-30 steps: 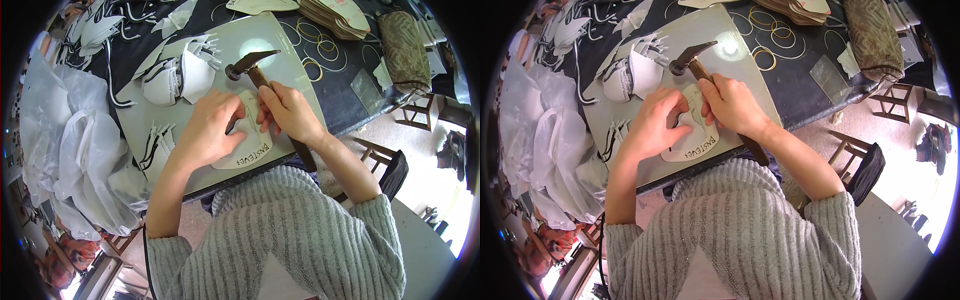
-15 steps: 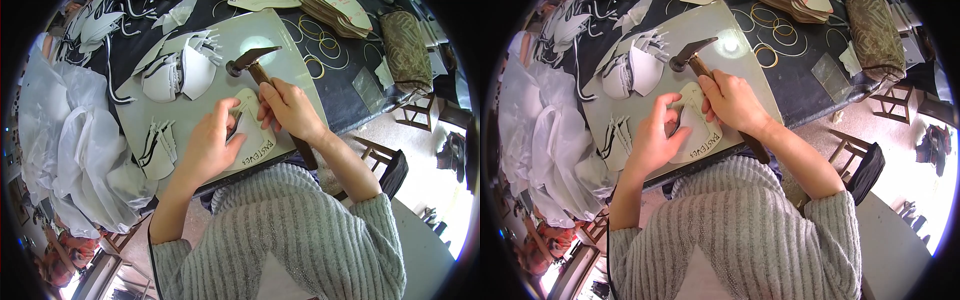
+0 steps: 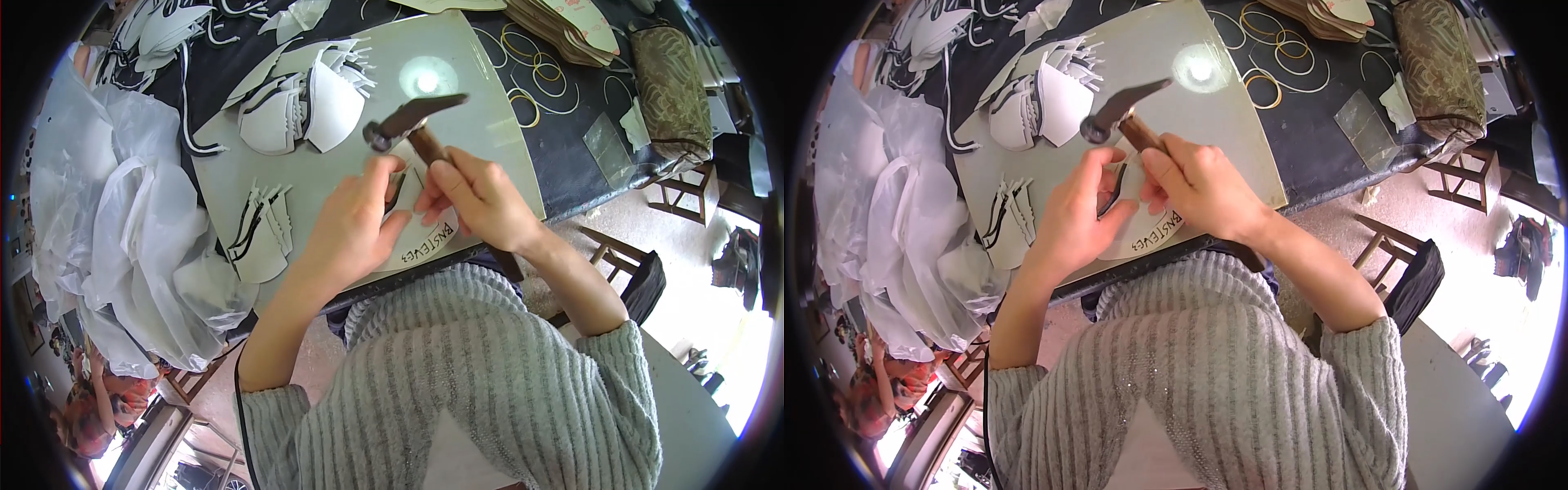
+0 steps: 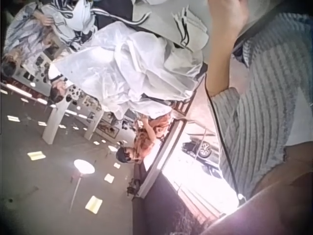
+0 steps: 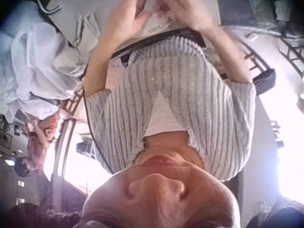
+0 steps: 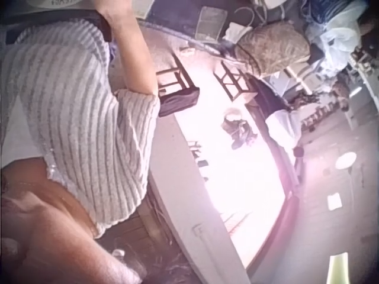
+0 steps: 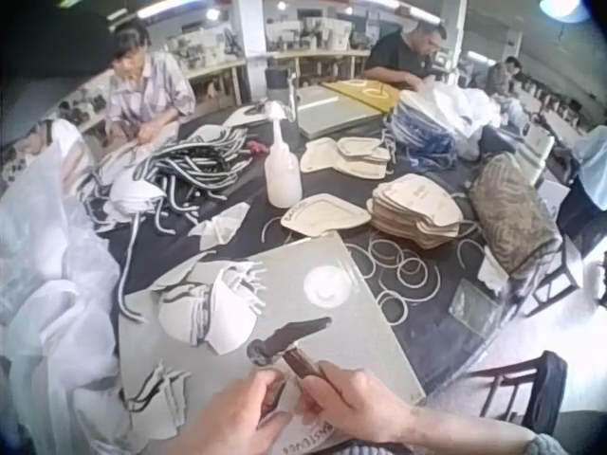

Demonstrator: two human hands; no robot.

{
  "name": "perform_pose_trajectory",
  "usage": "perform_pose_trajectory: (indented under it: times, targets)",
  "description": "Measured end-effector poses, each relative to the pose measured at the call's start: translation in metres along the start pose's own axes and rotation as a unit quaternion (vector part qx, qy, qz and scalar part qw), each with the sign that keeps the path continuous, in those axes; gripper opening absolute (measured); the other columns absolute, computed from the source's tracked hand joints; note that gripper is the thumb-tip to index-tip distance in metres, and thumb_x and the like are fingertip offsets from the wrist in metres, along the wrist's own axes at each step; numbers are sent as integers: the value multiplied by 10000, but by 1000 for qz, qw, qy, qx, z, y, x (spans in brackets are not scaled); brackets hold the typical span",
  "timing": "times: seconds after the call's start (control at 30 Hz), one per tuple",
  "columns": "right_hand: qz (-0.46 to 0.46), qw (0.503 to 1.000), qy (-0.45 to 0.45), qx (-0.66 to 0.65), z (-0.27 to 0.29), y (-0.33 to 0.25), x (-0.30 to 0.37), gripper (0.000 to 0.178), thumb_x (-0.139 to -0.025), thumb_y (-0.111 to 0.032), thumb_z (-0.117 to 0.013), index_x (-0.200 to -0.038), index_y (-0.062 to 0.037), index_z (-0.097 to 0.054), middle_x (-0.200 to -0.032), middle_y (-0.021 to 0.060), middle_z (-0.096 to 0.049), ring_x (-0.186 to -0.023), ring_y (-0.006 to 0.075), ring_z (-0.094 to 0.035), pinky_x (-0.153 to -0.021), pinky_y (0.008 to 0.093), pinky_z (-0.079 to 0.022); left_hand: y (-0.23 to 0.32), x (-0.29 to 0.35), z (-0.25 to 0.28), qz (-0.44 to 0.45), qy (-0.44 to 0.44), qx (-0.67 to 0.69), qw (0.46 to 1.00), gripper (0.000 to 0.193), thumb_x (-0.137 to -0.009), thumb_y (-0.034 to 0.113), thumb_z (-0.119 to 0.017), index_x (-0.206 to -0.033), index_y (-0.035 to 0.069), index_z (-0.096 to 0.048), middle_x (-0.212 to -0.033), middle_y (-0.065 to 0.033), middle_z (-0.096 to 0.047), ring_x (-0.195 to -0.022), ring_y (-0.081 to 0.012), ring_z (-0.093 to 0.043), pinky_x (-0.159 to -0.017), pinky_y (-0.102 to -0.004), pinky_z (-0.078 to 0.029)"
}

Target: Assembling shoe upper components using a hammer on a workbench.

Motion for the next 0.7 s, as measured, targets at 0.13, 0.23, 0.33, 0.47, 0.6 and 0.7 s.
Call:
perform_pose_trajectory:
  times: [0.13, 0.23, 0.33, 0.47, 0.6, 0.7]
  targets:
    - [-3, 998, 5, 56, -5, 1, -1, 313, -1071, -236, -387, -936, 9, -526, -834, 80, -693, -717, 123, -702, -526, 237, -512, 21, 7, 8, -76, 76, -81, 991, 516, -763, 83, -776, -1187, 26, -489, -764, -80, -590, -695, -240, -590, -663, -368, -479]
    - [16, 998, 2, 59, -11, 3, 2, 311, -1071, -233, -388, -934, 10, -525, -830, 82, -694, -723, 129, -705, -552, 247, -516, 7, 14, 13, 12, 71, -56, 996, 506, -754, 103, -789, -1161, 12, -503, -762, -78, -600, -692, -233, -592, -661, -352, -477]
    - [-5, 998, 2, 65, -11, 3, 2, 313, -1072, -234, -386, -933, 11, -523, -829, 87, -696, -724, 131, -707, -572, 254, -517, -10, 28, 20, 104, 37, 0, 994, 495, -745, 88, -783, -1139, -8, -499, -764, -101, -621, -699, -247, -612, -670, -355, -479]
    - [-13, 998, 2, 62, -12, 4, 1, 309, -1071, -235, -390, -935, 11, -520, -827, 90, -696, -722, 130, -706, -568, 249, -512, -29, 43, 17, 161, 43, 89, 982, 471, -750, 91, -774, -1129, -8, -512, -756, -73, -655, -629, -130, -584, -611, -279, -460]
    - [-14, 998, 4, 63, -11, 5, 1, 320, -1073, -251, -382, -935, 4, -517, -827, 88, -696, -721, 126, -703, -562, 242, -504, -31, 43, 16, 157, 54, 75, 983, 477, -752, 90, -771, -1138, -11, -511, -774, -69, -663, -643, -113, -578, -616, -274, -460]
    - [-17, 998, 3, 57, -13, 5, 1, 326, -1075, -259, -374, -935, -1, -516, -818, 81, -691, -711, 123, -698, -560, 239, -502, -30, 45, 19, 157, 58, 81, 982, 440, -745, 91, -775, -1107, -11, -546, -755, -66, -648, -637, -115, -567, -613, -272, -456]
Point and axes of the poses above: each hand's wrist, its own x-axis away from the middle knuckle, its own z-axis out of the back of the hand, y = z × x, the point moved 10 cm from there along -x, towards the middle knuckle
